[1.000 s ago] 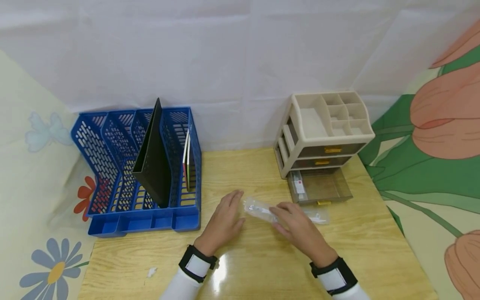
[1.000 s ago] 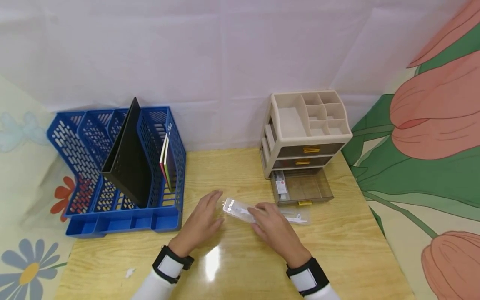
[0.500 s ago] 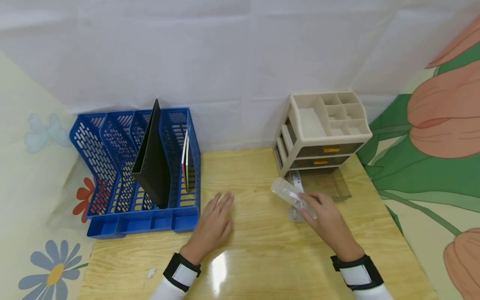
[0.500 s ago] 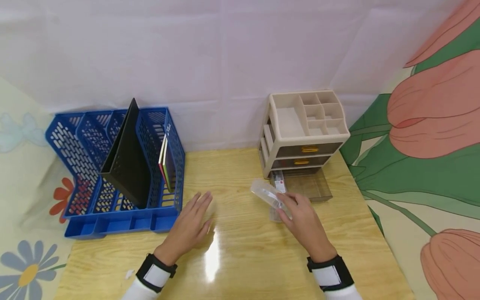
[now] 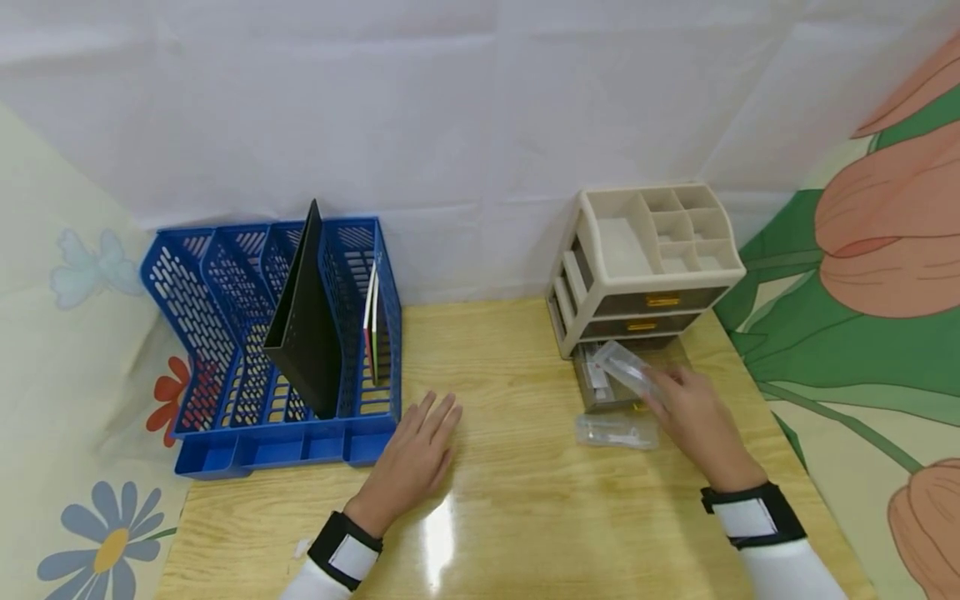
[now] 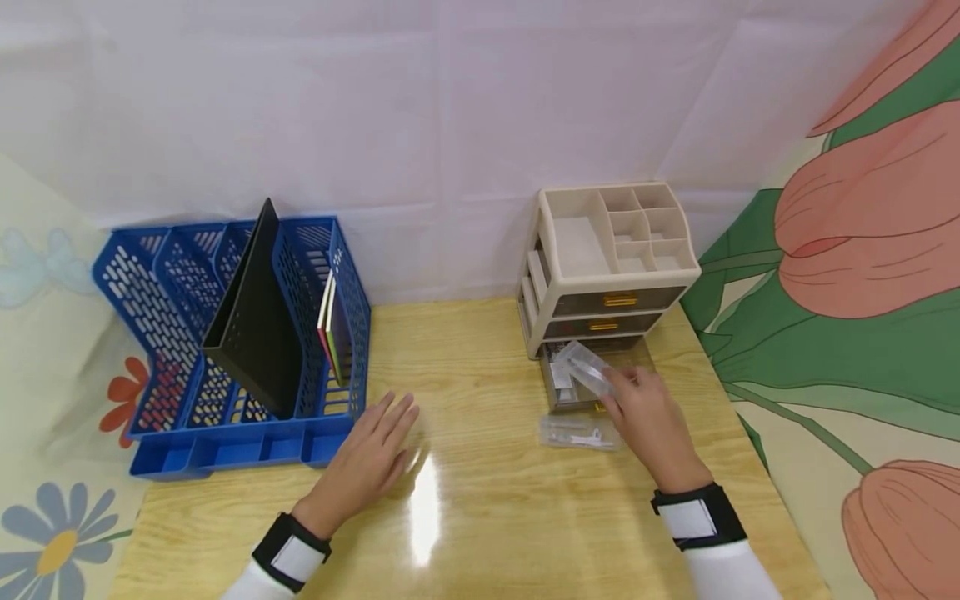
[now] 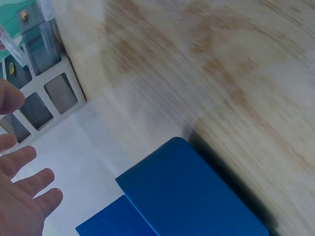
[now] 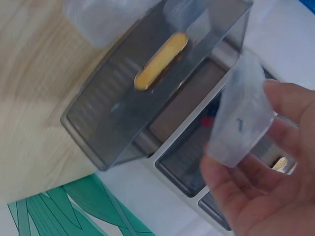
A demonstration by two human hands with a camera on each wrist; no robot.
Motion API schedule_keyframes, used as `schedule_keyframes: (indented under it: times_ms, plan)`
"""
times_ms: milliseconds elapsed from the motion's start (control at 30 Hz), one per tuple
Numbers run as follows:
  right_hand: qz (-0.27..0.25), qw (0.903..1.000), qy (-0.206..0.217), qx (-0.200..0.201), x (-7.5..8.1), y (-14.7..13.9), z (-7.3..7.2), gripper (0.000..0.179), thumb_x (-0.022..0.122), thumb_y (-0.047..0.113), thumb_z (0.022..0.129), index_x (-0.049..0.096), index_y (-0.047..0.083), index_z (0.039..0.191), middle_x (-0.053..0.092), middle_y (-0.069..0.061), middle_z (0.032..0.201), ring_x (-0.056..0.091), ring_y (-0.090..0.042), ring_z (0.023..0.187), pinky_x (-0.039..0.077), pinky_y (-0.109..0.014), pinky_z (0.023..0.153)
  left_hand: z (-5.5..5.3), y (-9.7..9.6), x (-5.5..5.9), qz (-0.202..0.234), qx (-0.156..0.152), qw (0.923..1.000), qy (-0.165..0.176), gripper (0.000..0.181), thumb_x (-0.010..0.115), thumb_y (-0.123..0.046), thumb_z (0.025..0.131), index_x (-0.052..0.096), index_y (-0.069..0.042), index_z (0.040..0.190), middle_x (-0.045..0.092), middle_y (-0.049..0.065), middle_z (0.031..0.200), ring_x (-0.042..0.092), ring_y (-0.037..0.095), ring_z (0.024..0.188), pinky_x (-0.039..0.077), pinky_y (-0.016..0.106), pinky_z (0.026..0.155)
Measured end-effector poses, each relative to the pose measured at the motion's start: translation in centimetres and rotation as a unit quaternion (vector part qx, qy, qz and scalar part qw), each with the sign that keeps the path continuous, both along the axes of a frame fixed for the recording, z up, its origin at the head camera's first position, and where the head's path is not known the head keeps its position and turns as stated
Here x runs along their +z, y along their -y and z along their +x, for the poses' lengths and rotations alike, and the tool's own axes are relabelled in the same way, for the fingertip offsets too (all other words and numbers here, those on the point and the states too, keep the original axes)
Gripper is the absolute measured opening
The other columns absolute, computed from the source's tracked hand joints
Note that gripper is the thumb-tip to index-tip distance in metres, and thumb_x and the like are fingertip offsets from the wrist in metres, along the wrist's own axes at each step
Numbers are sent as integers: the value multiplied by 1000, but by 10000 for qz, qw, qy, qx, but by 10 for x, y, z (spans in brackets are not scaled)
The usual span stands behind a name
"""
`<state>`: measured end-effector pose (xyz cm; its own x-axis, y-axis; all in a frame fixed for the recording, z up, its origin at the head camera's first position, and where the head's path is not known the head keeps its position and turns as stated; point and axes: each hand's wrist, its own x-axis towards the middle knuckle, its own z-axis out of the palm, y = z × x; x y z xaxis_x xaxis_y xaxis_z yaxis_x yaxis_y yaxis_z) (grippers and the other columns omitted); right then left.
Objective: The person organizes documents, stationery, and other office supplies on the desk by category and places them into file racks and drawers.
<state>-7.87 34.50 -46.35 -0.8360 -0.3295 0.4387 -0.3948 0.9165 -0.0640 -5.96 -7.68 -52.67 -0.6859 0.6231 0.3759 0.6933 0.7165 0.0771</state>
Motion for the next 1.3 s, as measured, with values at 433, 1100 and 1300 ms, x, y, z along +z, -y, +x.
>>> schedule_keyframes:
  times_ms: [433,1100,1300]
  plan:
    - [-177,9956,761,-513,-21,-14,-38,27,77,7,77,69,-10,97,64,-33,80,59,-45,70,51,-57,55,9,7,-6,-305,-296,9990,170,66,63,-24,88,39,-4,147,42,17,151,33,39,140,39,56,108]
    - [-716,8946,3892,-2075,-38,1,-66,74,61,36,92,32,-22,129,45,-49,117,50,-60,102,48,-67,77,17,12,-14,-458,-351,9982,156,65,64,-29,87,44,-6,144,45,18,149,35,42,137,40,56,107]
    - [-742,8895,4032,-2020,-39,2,-68,76,63,33,91,29,-24,130,44,-50,120,48,-60,107,46,-67,85,18,10,-19,-642,-323,9972,196,65,63,-30,88,43,-5,145,45,18,148,35,42,137,40,56,107]
